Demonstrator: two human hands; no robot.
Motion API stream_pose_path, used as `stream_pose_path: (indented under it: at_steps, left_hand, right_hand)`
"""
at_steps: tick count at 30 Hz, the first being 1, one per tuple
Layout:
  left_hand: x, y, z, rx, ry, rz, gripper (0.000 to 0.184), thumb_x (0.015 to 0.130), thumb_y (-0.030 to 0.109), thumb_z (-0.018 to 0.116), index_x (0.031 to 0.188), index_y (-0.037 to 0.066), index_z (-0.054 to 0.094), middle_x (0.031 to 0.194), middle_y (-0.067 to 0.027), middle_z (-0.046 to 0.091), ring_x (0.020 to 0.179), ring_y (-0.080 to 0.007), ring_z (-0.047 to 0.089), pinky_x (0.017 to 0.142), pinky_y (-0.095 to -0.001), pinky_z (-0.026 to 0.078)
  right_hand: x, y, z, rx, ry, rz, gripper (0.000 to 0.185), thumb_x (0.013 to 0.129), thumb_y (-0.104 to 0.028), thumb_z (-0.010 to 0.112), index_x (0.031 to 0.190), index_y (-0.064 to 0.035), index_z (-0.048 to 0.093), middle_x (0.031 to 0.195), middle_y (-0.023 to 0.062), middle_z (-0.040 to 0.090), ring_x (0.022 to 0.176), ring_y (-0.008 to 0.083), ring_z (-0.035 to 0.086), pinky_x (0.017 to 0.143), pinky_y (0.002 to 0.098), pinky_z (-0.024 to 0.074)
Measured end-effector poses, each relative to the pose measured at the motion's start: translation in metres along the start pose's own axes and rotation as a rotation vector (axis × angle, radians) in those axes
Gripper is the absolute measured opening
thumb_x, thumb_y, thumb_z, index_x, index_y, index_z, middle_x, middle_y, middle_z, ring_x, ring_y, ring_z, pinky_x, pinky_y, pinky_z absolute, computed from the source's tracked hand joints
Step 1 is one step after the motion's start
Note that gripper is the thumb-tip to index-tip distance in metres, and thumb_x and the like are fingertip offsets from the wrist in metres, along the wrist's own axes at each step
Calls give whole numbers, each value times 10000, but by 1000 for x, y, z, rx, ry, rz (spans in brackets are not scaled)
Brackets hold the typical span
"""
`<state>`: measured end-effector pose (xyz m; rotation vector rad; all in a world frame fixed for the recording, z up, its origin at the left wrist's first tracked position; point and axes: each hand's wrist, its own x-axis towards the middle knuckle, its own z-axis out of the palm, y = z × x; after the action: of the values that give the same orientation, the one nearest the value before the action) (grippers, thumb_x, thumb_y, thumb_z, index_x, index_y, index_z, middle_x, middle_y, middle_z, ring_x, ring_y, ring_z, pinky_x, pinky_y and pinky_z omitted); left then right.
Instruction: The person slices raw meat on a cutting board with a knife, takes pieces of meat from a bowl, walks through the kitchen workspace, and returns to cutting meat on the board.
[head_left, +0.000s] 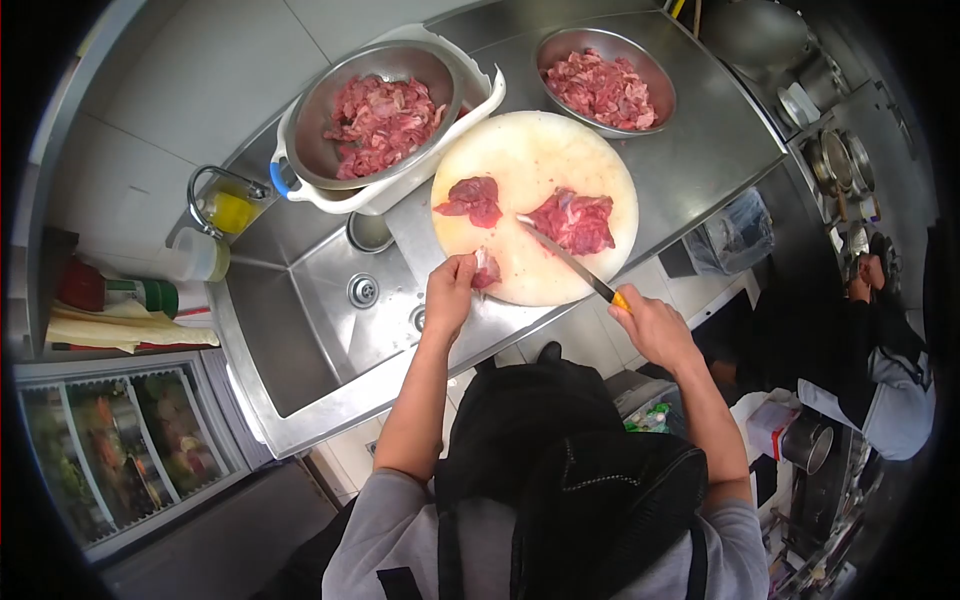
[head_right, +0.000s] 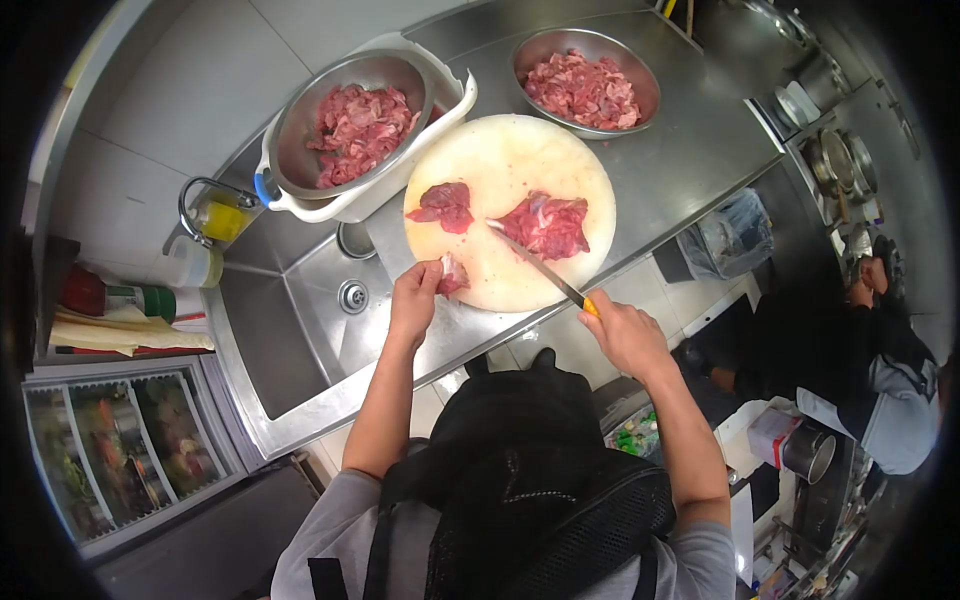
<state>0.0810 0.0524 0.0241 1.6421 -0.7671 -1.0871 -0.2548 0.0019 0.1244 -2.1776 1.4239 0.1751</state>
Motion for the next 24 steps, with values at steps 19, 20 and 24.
stream_pose_path:
  at_steps: [19, 20, 24]
  left_hand:
    - [3, 26, 28, 878, -49, 835, 261, 920, 147, 786, 1162, 56, 752, 1086, -145, 711, 1075, -374, 667, 940, -486, 556]
    - [12, 17, 25, 927, -80, 818, 251, 909, 133, 779, 1152, 74, 758, 1101, -138, 703, 1061, -362, 676, 910, -473, 565]
    - [41, 16, 15, 813, -196, 611, 198, 994, 180, 731, 1166, 89, 765, 1127, -124, 745, 944, -290, 719, 831, -382, 596]
  right_hand:
    - [-35, 52, -2, 323, 199, 38, 378, 1111, -387, 591, 1329, -79, 581, 923, 276, 737, 926, 524, 707, 792, 571, 535]
    - [-40, 53, -3, 321, 206, 39, 378, 1111, -387, 591, 1329, -79, 581, 923, 276, 737, 926, 524, 707, 792, 571, 535]
    - [-54, 58, -1, 369, 239, 38, 371, 1110, -375, 596, 1315, -66, 580, 928, 287, 732, 927, 529, 707, 796, 569, 534]
